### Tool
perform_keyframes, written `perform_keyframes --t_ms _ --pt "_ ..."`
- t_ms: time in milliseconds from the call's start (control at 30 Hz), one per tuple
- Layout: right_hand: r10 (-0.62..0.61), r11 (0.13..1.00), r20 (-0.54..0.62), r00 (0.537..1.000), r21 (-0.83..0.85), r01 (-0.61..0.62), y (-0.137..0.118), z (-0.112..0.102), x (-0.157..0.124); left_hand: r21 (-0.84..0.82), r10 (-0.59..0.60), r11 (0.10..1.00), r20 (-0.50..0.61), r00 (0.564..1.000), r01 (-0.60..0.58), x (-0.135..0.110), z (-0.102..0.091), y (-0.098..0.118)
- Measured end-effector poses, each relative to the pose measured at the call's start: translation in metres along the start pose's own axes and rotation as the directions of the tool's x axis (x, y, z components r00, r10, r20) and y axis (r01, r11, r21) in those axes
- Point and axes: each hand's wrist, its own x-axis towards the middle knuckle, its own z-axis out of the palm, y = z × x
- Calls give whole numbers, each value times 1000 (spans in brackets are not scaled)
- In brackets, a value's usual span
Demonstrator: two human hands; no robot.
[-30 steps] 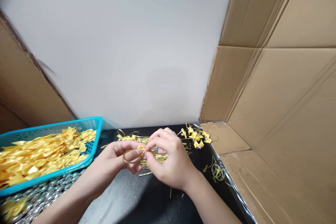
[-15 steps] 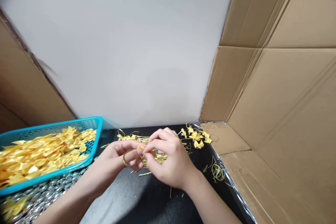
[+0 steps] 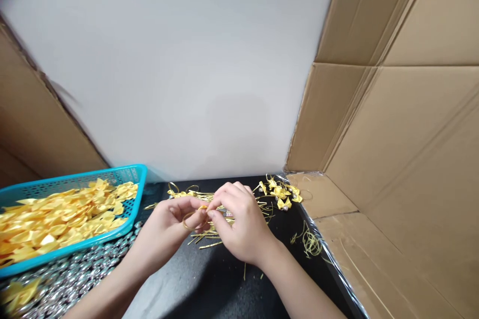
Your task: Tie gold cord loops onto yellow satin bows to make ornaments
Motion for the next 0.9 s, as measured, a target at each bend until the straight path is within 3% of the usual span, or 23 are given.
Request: perform_keyframes --t_ms 467,567,700,900 --pt "62 997 -51 997 59 -59 1 -9 3 -98 -69 992 47 997 73 1 2 3" --pt "-24 1000 -100 995 -12 23 -1 -11 2 -87 -37 996 -4 999 37 -1 3 5" --pt "-206 955 -134 969 -242 170 -3 -6 0 -11 56 998 -81 995 -57 -5 3 4" --pt "-320 892 -328 889 -421 165 -7 8 -4 84 142 988 -184 973 -128 -9 4 1"
